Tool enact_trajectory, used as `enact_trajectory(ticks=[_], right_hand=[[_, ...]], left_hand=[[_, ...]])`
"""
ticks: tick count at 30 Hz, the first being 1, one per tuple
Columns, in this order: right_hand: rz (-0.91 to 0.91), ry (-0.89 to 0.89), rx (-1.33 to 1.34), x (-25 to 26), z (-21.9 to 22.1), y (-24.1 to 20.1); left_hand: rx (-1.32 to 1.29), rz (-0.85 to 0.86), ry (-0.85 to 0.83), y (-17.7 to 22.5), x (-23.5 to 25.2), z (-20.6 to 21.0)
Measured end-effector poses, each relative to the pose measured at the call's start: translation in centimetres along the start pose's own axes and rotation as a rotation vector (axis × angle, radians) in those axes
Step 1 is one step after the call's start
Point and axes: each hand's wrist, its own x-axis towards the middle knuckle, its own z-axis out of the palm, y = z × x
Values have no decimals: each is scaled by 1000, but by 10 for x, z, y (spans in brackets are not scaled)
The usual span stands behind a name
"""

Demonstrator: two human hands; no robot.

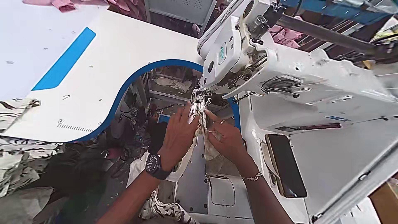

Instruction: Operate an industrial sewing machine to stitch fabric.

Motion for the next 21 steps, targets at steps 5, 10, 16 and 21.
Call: enact_trajectory(ticks=[5,10,16,21], right_hand=[[-53,-110,-108,2,-2,-7],[-102,-171,-278,-3,-8,-16],[-54,-159,-146,5,-6,-19],[142,-132,451,22,14,-9]], left_hand=[[-170,52,-73,-12,6,3],[-90,133,-10,-13,7,6],[-252,57,-68,-9,3,0],[-354,45,-6,-6,4,1]])
